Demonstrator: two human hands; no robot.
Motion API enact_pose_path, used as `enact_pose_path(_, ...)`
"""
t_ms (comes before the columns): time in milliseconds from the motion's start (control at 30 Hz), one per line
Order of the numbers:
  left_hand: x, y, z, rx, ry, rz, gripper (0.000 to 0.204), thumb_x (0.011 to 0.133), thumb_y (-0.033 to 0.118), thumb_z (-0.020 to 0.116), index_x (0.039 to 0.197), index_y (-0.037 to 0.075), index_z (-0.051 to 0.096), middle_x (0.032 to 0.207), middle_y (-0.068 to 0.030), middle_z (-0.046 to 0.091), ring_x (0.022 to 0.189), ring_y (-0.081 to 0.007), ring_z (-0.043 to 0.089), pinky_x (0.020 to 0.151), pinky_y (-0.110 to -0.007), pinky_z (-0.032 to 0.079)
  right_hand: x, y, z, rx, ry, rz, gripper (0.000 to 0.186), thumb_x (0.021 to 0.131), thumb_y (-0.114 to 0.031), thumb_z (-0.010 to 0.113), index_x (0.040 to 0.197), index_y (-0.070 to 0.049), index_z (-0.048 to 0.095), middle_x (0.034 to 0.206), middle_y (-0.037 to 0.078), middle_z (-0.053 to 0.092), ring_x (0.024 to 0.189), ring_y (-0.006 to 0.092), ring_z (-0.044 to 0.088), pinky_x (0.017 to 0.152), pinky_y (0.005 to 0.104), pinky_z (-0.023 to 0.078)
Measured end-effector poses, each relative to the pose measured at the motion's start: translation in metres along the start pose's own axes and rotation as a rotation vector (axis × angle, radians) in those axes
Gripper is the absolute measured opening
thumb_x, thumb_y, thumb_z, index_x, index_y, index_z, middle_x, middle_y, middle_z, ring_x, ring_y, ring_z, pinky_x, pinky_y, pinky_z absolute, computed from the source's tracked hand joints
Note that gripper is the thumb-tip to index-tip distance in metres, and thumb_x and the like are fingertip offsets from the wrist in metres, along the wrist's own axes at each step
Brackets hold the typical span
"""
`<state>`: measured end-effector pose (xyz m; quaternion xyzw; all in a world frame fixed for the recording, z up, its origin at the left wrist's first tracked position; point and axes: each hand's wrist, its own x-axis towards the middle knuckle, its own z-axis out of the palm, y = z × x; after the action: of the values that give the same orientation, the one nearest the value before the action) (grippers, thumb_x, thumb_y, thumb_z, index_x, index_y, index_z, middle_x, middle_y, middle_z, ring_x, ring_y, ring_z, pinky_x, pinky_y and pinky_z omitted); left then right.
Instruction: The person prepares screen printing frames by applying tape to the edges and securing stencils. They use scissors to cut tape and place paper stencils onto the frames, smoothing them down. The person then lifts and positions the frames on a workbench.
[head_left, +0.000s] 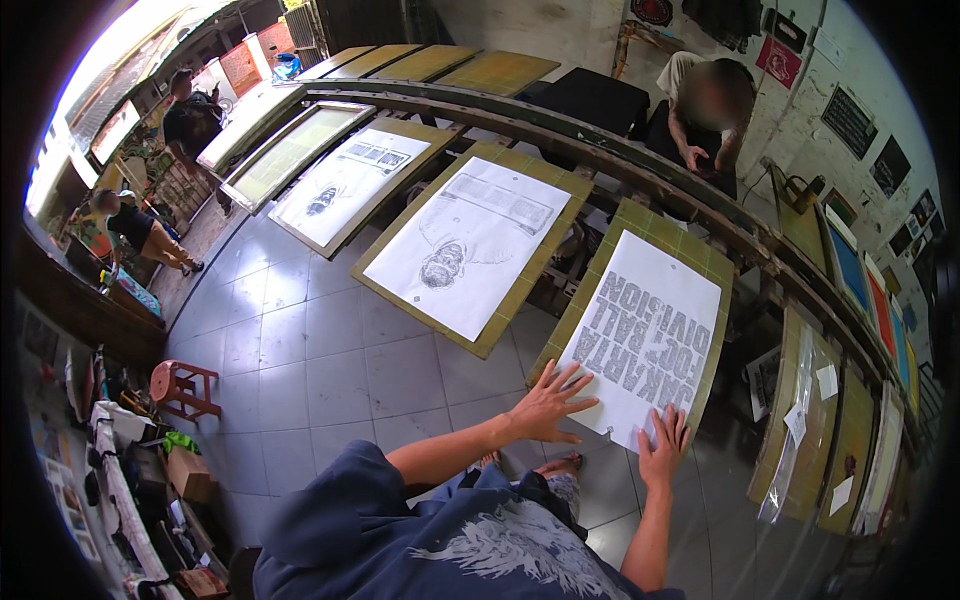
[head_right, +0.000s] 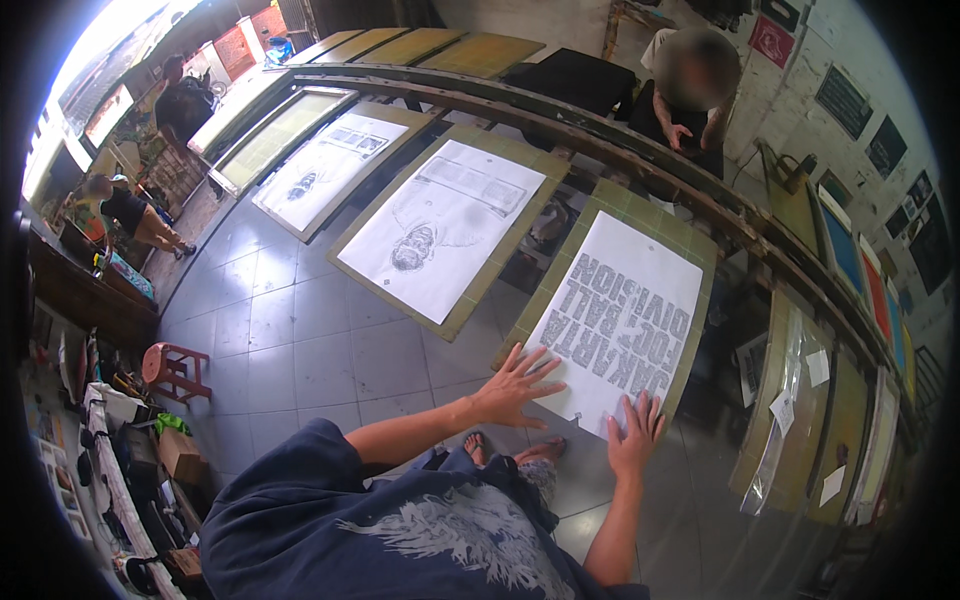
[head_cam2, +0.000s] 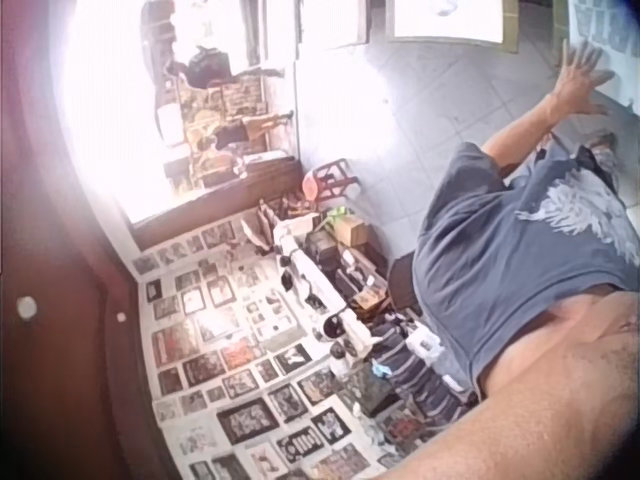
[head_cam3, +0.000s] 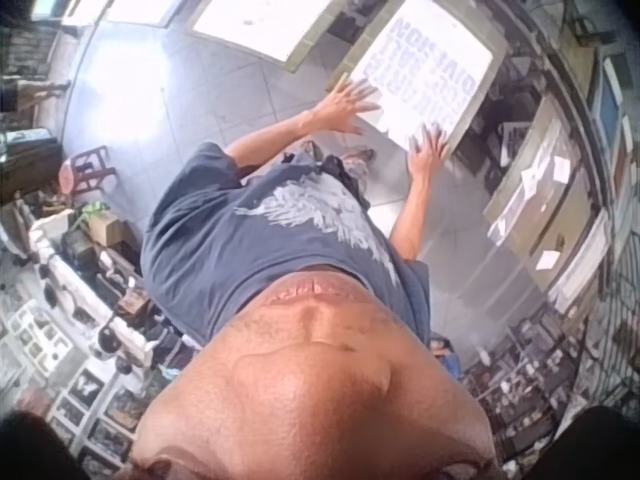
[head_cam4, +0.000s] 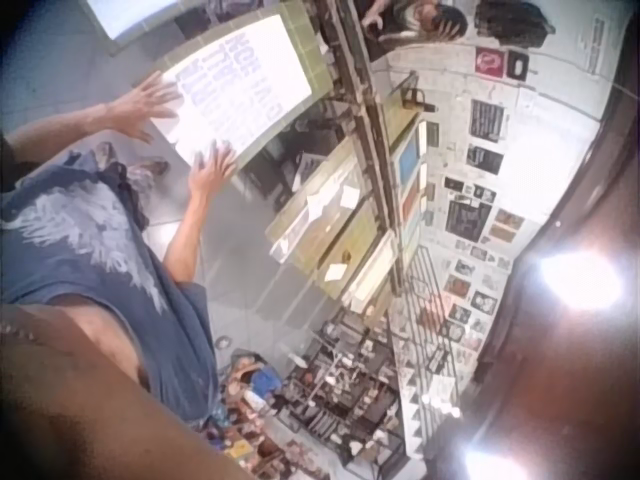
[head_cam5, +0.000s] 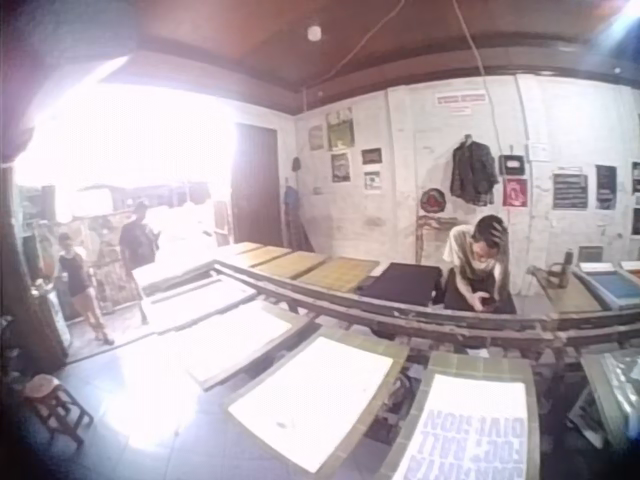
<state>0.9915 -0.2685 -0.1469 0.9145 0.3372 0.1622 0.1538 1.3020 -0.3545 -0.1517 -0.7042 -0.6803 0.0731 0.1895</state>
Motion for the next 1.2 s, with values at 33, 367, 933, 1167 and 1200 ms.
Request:
enact_pose_path(33,0.000,0.000,0.000,0.000,-0.003,-0.001,0.087,0.079,0.069,0.072,0.154,0.031,0.049,0.169,-0.0106,0.026,0.157,-0.0385,0.011,0.124,-0.068,0.003,0.000,0.000,0.000,0.003,0.002,0.001,0.052,0.094,-0.030,0.068,0.144,-0.016,0.060,0.163,0.010,0.039,0.155,0.0353,0.023,0.126,0.0559,0.013)
enact_pose_path(367,0.001,0.004,-0.007,0.027,-0.013,-0.020,0.086,0.078,0.069,0.072,0.152,0.030,0.050,0.168,-0.0112,0.028,0.157,-0.0395,0.013,0.123,-0.070,0.004,0.000,-0.002,-0.001,0.005,0.048,-0.019,0.053,0.092,-0.034,0.071,0.141,-0.016,0.062,0.161,0.013,0.042,0.152,0.0384,0.029,0.124,0.0568,0.018)
enact_pose_path(933,0.006,0.003,-0.001,0.037,0.016,0.005,0.082,0.075,0.053,0.083,0.149,0.032,0.054,0.167,-0.0102,0.030,0.156,-0.0398,0.016,0.122,-0.069,0.010,0.002,-0.004,-0.001,-0.032,0.053,0.005,0.052,0.097,-0.043,0.064,0.145,-0.022,0.060,0.163,0.009,0.039,0.154,0.0340,0.026,0.125,0.0542,0.016)
enact_pose_path(1167,0.006,-0.001,0.006,0.051,0.017,0.015,0.080,0.079,0.053,0.081,0.151,0.035,0.051,0.167,-0.0090,0.029,0.156,-0.0405,0.015,0.122,-0.070,0.010,0.001,-0.002,0.000,-0.022,0.050,0.017,0.052,0.098,-0.043,0.064,0.145,-0.022,0.060,0.163,0.008,0.039,0.155,0.0328,0.025,0.126,0.0531,0.016)
enact_pose_path(1200,0.006,-0.001,0.007,0.051,0.023,0.018,0.080,0.079,0.053,0.080,0.151,0.035,0.051,0.167,-0.0092,0.029,0.156,-0.0404,0.015,0.122,-0.070,0.010,0.001,-0.002,0.000,-0.021,0.048,0.019,0.052,0.097,-0.043,0.064,0.145,-0.023,0.060,0.163,0.008,0.039,0.155,0.0327,0.025,0.126,0.0531,0.016)
